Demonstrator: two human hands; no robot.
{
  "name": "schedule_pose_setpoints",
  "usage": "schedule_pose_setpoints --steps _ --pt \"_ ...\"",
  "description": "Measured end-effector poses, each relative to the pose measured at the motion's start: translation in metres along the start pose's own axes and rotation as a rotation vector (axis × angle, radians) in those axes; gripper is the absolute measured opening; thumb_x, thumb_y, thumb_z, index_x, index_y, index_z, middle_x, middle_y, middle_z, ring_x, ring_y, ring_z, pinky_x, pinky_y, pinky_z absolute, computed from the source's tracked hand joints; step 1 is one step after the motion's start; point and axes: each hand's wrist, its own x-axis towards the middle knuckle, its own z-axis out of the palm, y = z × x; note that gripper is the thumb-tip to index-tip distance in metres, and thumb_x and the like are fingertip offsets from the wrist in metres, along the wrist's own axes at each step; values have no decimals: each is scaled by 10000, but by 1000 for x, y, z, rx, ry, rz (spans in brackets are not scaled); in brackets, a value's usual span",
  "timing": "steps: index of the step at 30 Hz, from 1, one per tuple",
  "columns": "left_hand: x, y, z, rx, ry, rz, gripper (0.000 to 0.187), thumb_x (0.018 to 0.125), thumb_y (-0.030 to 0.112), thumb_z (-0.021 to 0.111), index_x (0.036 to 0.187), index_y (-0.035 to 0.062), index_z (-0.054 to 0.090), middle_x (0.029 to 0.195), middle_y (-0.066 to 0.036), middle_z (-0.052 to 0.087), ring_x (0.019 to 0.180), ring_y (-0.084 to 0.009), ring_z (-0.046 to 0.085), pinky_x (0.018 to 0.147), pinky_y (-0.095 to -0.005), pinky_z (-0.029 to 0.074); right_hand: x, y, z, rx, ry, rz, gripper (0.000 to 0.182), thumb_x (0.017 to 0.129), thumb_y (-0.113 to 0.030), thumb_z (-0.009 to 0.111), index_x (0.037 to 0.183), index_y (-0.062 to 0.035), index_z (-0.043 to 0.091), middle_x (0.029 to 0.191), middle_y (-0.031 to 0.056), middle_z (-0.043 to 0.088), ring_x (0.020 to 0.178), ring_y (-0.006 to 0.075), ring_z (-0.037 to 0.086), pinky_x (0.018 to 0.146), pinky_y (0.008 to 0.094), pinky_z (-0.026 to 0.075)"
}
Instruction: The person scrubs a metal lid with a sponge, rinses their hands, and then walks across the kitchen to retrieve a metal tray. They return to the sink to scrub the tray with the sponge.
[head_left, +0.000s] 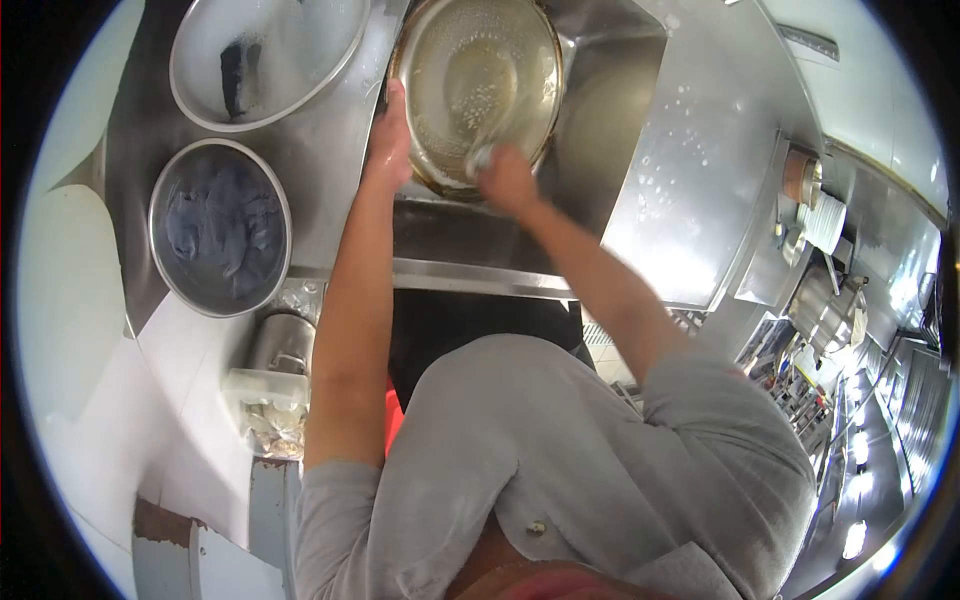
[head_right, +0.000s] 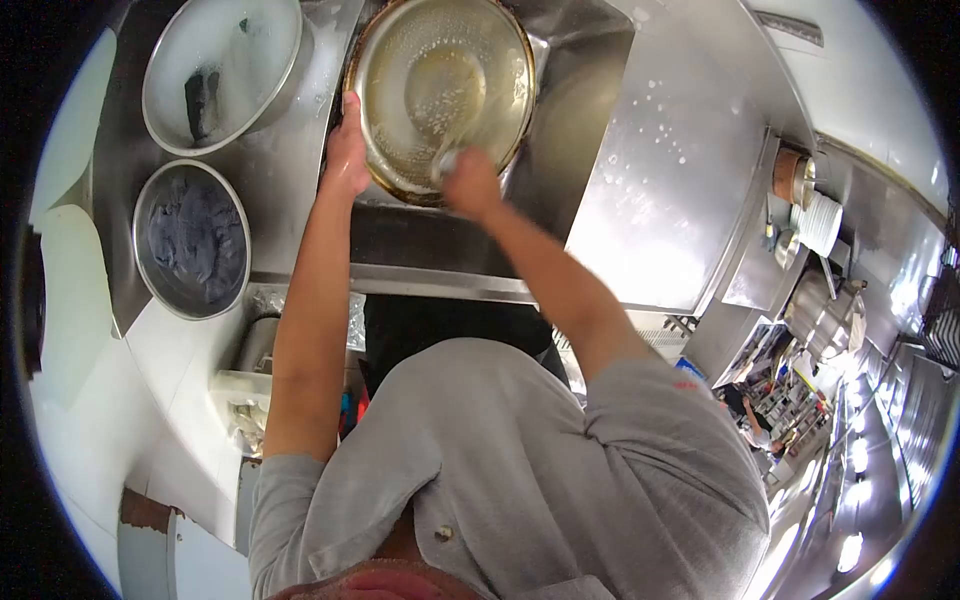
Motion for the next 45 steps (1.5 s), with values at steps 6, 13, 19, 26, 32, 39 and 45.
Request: schedule_pose_setpoints --steps 6,13,19,26,32,39,45 --pt "11 -10 -8 48 93 33 1067 853 756 504 1443 -115 322 1450 -215 434 1313 -285 450 1087 -404 372 105 91 8 -248 393 90 307 757 -102 615 1013 64 586 1092 278 589 1083 421 550 924 504 437" --pt "14 -8 -10 12 26 -11 1062 859 756 493 1430 -124 327 1433 -215 452 1298 -281 466 1100 -403 357 51 56 9 -237 131 106 289 773 -83 619 1040 27 600 1151 244 543 1092 386 529 959 458 459" --pt "18 -13 -12 29 52 -9 1050 864 751 492 1429 -120 335 1440 -212 453 1301 -278 471 1099 -390 362 182 72 -33 -263 473 16 241 773 -62 574 999 18 595 1078 214 562 1099 380 516 952 463 439" --pt "20 -14 -9 59 89 -88 824 968 624 431 1493 -3 324 1527 -156 369 1395 -272 356 1137 -377 292 77 58 -15 -143 281 93 314 775 -92 620 1064 27 599 1052 216 560 1130 374 505 974 444 418" --pt "17 -6 -10 26 30 6 987 886 728 476 1461 -61 331 1481 -176 413 1346 -282 411 1110 -396 332 205 13 -54 -120 516 -118 424 796 -280 685 1030 57 577 1080 231 555 1071 387 500 927 470 419" --pt "16 -7 -6 58 120 47 912 910 695 452 1476 -11 337 1485 -157 411 1349 -279 405 1108 -401 339 180 -59 -60 235 774 -208 518 799 -295 741 1108 74 551 1115 282 563 1071 448 531 931 496 427" --pt "8 -8 1 -114 18 44 1018 837 794 462 1416 -41 406 1396 -163 499 1258 -275 507 1024 -418 442 94 -114 -89 473 401 -165 536 745 -69 690 1260 -5 556 1104 262 635 955 413 634 832 450 518"
